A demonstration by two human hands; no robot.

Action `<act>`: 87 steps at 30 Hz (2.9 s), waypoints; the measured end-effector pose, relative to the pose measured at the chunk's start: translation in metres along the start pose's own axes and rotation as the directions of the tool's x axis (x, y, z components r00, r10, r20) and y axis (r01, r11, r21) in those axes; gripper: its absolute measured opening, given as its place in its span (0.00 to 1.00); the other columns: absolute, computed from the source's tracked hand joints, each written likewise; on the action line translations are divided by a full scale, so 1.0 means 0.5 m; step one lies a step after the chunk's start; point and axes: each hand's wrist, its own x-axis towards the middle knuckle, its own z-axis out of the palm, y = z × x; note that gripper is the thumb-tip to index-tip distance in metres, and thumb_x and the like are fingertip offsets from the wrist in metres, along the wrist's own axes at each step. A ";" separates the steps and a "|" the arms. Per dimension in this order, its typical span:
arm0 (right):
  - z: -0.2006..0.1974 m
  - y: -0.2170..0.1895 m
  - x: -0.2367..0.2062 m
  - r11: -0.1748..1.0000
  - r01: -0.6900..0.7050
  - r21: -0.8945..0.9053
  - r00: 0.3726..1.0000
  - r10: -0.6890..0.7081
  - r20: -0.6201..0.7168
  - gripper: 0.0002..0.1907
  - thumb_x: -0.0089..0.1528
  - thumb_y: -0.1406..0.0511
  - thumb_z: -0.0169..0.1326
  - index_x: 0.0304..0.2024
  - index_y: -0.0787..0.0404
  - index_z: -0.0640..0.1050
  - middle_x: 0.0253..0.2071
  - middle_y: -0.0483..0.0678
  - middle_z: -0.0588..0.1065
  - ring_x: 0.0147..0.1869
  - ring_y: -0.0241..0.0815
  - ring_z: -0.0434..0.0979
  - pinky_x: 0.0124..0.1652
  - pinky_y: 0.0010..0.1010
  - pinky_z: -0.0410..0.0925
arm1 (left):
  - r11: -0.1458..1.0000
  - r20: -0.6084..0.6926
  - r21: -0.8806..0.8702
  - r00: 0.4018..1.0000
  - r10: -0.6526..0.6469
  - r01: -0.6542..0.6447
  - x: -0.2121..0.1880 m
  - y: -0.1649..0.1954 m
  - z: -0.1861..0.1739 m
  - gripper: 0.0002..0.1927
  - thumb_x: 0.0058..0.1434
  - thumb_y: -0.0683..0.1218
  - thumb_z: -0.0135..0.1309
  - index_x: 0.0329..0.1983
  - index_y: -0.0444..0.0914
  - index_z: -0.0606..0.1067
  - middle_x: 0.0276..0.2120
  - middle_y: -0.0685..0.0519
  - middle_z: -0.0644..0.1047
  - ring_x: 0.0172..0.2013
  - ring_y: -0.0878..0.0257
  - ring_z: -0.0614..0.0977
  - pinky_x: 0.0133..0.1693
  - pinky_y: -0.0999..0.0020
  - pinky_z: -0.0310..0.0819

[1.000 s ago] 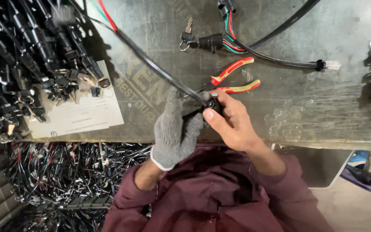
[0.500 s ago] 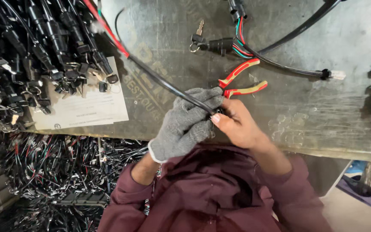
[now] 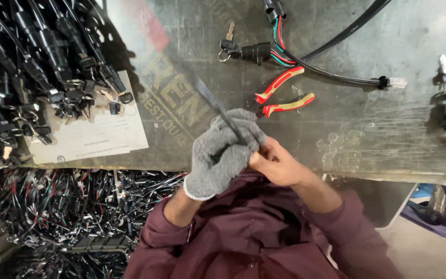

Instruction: The person works at a factory bench assembling key-switch wire harnesses. They hold a black cable in a gloved hand and use red-handled pliers to cut and strip insulation from the wire ends, pull off the stripped insulation, arrange the exposed colored wires, and set finished harnesses on a growing pile on the bench.

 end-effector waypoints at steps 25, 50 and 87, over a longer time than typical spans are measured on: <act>0.018 -0.225 0.048 0.698 -0.023 -0.716 0.956 -0.195 -0.221 0.16 0.62 0.58 0.61 0.46 0.61 0.76 0.44 0.50 0.76 0.50 0.47 0.76 0.51 0.37 0.69 | 0.990 0.085 0.099 0.991 -0.105 0.096 -0.017 0.064 -0.022 0.21 0.72 0.40 0.50 0.67 0.34 0.65 0.47 0.49 0.75 0.44 0.63 0.77 0.52 0.69 0.76; 0.053 -0.201 0.056 0.113 0.040 -0.993 0.916 -0.401 -0.008 0.18 0.52 0.62 0.66 0.38 0.62 0.74 0.35 0.49 0.73 0.39 0.49 0.76 0.33 0.38 0.67 | 0.780 -0.099 0.626 0.993 0.058 0.017 -0.039 0.033 0.022 0.39 0.61 0.44 0.68 0.71 0.34 0.62 0.49 0.46 0.79 0.48 0.47 0.81 0.50 0.57 0.75; 0.062 -0.158 0.065 0.032 -0.136 -0.990 0.922 -0.362 -0.138 0.20 0.49 0.68 0.64 0.43 0.62 0.76 0.38 0.50 0.75 0.42 0.54 0.75 0.45 0.41 0.66 | 0.601 -0.032 0.798 0.998 -0.051 0.057 -0.026 0.081 -0.005 0.35 0.62 0.45 0.63 0.71 0.37 0.64 0.40 0.43 0.77 0.38 0.43 0.79 0.38 0.52 0.72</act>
